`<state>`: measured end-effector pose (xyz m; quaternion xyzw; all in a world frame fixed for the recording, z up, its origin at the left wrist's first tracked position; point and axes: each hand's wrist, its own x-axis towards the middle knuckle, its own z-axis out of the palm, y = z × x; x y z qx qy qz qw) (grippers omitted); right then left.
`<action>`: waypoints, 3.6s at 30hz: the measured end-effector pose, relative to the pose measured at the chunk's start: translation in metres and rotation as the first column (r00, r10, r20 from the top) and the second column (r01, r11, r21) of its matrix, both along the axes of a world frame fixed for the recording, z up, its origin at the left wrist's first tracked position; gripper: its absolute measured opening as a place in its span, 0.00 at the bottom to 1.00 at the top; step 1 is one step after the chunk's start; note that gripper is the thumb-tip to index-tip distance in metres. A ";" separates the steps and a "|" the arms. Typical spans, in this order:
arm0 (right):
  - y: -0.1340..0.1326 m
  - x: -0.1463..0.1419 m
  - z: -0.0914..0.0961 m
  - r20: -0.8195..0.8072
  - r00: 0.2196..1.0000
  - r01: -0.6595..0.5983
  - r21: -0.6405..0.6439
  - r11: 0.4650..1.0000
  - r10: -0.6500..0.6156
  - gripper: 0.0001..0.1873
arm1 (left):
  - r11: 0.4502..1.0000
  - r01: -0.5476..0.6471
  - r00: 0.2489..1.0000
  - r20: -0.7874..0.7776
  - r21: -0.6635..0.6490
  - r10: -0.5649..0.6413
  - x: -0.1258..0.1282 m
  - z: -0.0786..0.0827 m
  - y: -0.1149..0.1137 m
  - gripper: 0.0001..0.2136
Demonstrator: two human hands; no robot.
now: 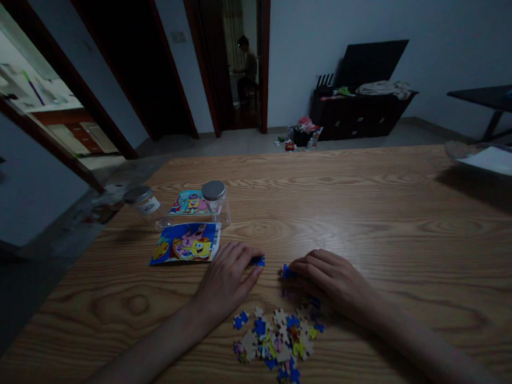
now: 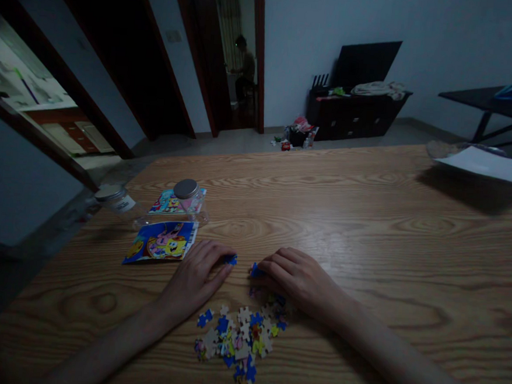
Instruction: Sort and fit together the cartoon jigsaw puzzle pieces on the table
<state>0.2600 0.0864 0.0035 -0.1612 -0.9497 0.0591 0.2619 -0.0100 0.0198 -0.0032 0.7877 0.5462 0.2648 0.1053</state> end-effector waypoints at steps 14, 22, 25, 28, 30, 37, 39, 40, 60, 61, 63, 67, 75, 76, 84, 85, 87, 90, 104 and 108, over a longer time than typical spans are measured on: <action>0.001 0.001 -0.003 0.009 1.000 -0.001 -0.014 1.000 0.001 0.10 | 1.000 -0.001 1.000 0.005 -0.007 0.001 0.000 0.000 0.001 0.08; 0.001 0.000 -0.004 0.015 1.000 0.003 -0.016 1.000 -0.003 0.11 | 1.000 0.003 1.000 0.006 -0.021 -0.003 0.000 0.001 0.000 0.09; 0.001 0.001 -0.006 0.015 1.000 0.008 -0.012 1.000 -0.008 0.11 | 1.000 0.002 1.000 0.007 -0.015 -0.002 0.000 0.001 0.000 0.09; 0.001 0.001 -0.006 0.010 1.000 0.007 -0.012 1.000 -0.007 0.11 | 1.000 0.004 1.000 0.008 -0.015 -0.003 0.000 0.001 0.000 0.09; 0.001 0.000 -0.005 -0.002 1.000 0.003 -0.014 1.000 -0.003 0.10 | 1.000 0.006 1.000 0.011 -0.017 -0.006 0.000 0.001 0.000 0.09; 0.001 -0.001 -0.005 -0.006 1.000 -0.003 -0.010 1.000 0.003 0.10 | 1.000 0.009 1.000 0.010 -0.015 -0.009 0.000 0.001 0.000 0.08; 0.001 -0.001 -0.006 -0.003 1.000 -0.005 -0.010 1.000 0.005 0.10 | 1.000 0.012 1.000 0.012 -0.017 -0.012 0.000 0.001 0.001 0.08; 0.001 -0.001 -0.006 -0.001 1.000 -0.005 -0.009 1.000 0.005 0.10 | 1.000 0.014 1.000 0.013 -0.016 -0.014 0.000 0.001 0.001 0.09; -0.012 -0.001 0.003 -0.090 0.996 -0.032 -0.027 0.999 0.029 0.12 | 0.993 0.111 0.971 0.219 -0.041 -0.100 0.013 0.016 -0.013 0.12; -0.015 -0.003 0.005 -0.097 0.995 -0.040 -0.036 0.999 0.037 0.12 | 0.990 0.100 0.960 0.270 -0.097 -0.070 0.016 0.018 -0.015 0.12; -0.019 -0.006 0.008 -0.114 0.992 -0.051 -0.036 0.998 0.047 0.12 | 0.978 0.081 0.934 0.357 -0.194 -0.006 0.021 0.022 -0.020 0.11; -0.024 -0.010 0.012 -0.138 0.988 -0.062 0.029 0.998 0.066 0.11 | 0.923 0.116 0.846 0.523 -0.366 0.101 0.028 0.025 -0.026 0.08; -0.028 -0.009 0.018 -0.127 0.989 -0.075 0.050 0.996 0.081 0.10 | 0.861 0.222 0.630 0.741 -0.458 0.232 0.032 0.020 -0.026 0.11; -0.028 -0.009 0.019 -0.124 0.989 -0.076 0.062 0.995 0.084 0.10 | 0.859 0.224 0.618 0.749 -0.460 0.240 0.032 0.020 -0.026 0.11; -0.028 -0.009 0.011 -0.172 0.984 -0.037 0.041 0.998 0.043 0.10 | 0.820 0.275 0.539 0.786 -0.502 0.301 0.032 0.018 -0.023 0.16; -0.028 -0.009 0.009 -0.182 0.983 -0.029 0.035 0.999 0.035 0.10 | 0.818 0.281 0.541 0.787 -0.501 0.296 0.031 0.017 -0.023 0.17; -0.028 -0.010 0.005 -0.197 0.980 -0.018 0.020 1.000 0.021 0.10 | 0.813 0.300 0.541 0.791 -0.500 0.287 0.031 0.014 -0.021 0.17; -0.027 -0.011 0.002 -0.193 0.981 -0.003 -0.002 1.000 0.003 0.09 | 0.800 0.311 0.533 0.791 -0.513 0.300 0.029 0.010 -0.019 0.19; -0.025 -0.011 0.001 -0.171 0.985 -0.002 -0.034 0.999 -0.004 0.11 | 0.761 0.336 0.563 0.766 -0.555 0.310 0.022 0.003 -0.015 0.25; -0.025 -0.012 0.002 -0.177 0.984 -0.002 -0.036 0.999 -0.004 0.10 | 0.750 0.334 0.579 0.752 -0.571 0.315 0.022 0.005 -0.014 0.27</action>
